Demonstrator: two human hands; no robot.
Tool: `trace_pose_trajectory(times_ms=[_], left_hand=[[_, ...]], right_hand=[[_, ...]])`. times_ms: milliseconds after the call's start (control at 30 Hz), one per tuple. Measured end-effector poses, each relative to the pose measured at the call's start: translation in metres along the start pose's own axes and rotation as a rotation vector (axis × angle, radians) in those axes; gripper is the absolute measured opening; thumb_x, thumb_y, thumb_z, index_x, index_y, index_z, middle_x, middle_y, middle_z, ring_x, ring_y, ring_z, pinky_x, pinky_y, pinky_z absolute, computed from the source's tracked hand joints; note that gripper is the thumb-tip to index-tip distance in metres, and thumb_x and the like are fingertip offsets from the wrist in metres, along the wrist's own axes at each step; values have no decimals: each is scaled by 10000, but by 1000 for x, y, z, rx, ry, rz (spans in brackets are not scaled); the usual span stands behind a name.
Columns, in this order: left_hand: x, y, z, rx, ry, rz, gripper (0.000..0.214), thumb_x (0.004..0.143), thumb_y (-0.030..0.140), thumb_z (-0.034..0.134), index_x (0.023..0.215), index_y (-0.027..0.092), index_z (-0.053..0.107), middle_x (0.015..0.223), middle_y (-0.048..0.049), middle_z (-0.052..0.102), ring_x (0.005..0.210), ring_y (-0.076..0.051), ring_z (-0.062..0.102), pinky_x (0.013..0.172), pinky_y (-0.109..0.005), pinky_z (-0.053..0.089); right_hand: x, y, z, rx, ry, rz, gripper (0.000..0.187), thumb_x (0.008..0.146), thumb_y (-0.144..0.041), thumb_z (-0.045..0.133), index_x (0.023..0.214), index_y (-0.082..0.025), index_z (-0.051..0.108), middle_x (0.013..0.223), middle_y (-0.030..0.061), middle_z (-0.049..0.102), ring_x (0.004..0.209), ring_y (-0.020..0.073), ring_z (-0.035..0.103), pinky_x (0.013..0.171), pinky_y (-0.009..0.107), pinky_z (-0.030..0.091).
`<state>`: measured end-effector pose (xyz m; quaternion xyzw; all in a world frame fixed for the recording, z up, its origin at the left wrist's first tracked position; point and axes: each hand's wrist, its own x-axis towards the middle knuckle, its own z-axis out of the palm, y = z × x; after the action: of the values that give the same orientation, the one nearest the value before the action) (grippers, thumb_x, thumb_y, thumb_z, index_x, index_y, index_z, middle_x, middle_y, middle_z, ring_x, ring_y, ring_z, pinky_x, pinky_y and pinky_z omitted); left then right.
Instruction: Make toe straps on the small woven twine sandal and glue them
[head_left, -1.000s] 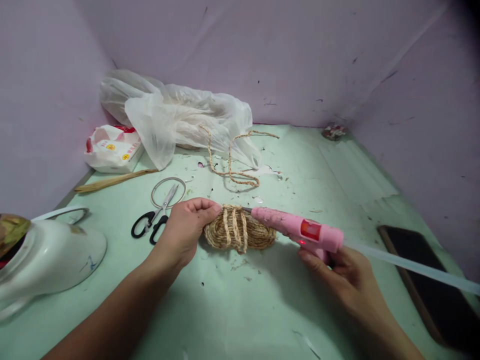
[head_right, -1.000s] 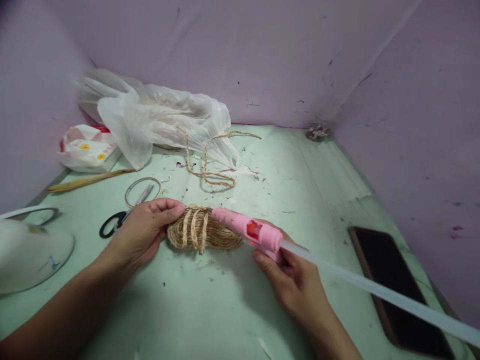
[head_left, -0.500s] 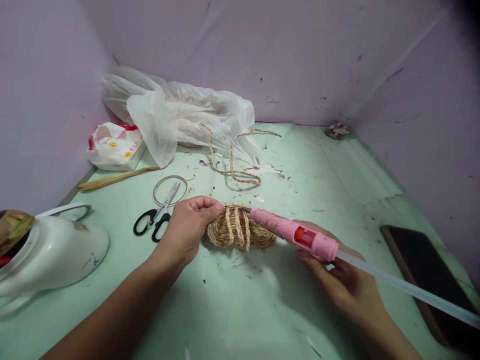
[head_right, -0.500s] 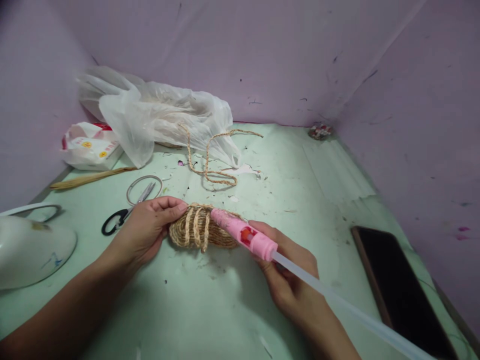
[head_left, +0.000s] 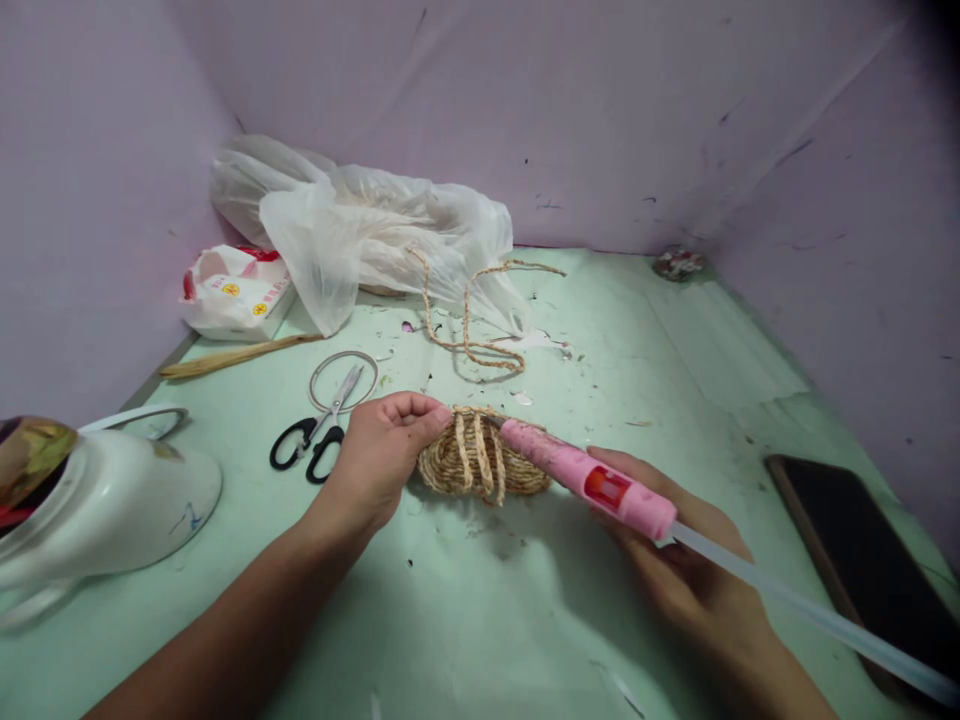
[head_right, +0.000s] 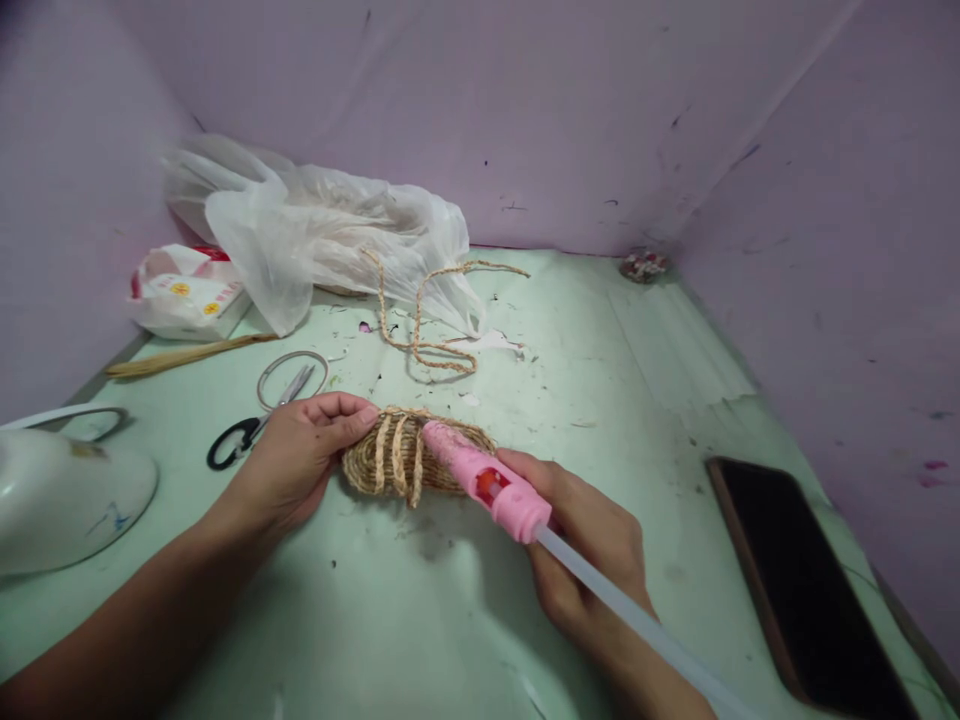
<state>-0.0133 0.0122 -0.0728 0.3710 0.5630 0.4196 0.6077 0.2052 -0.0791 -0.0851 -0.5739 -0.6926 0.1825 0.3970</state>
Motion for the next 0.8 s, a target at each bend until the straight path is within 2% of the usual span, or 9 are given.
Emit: trace_pose_trajectory(times_ms=[133, 467, 667, 800], left_hand=[[-1, 1, 0, 16, -7, 7, 159, 569, 243, 711, 606, 123, 613, 541, -2, 614, 506, -90, 523, 515, -212, 400], [-1, -2, -1, 29, -18, 27, 138, 590, 236, 702, 601, 132, 613, 527, 14, 595, 491, -85, 506, 497, -204, 384], [0, -3, -2, 54, -35, 44, 129, 619, 238, 687, 619, 130, 617, 529, 19, 586, 487, -76, 488, 492, -196, 372], [0, -2, -1, 40, -38, 39, 132, 612, 235, 690, 605, 130, 611, 507, 30, 571, 472, -68, 475, 479, -187, 363]], right_hand=[[1, -1, 1, -25, 9, -11, 320, 791, -189, 521, 1097, -261, 579, 955, 34, 684, 783, 187, 666, 669, 266, 537], [2, -6, 5, 62, 19, 78, 294, 813, -239, 507, 1094, -258, 591, 988, 51, 682, 808, 212, 659, 583, 260, 542], [-2, -4, 8, 55, 28, 44, 323, 795, -201, 533, 1109, -265, 580, 1012, 44, 672, 895, 225, 643, 655, 274, 544], [-2, -6, 7, 121, 55, 87, 300, 799, -219, 539, 1089, -267, 599, 1001, 36, 681, 840, 218, 661, 635, 270, 556]])
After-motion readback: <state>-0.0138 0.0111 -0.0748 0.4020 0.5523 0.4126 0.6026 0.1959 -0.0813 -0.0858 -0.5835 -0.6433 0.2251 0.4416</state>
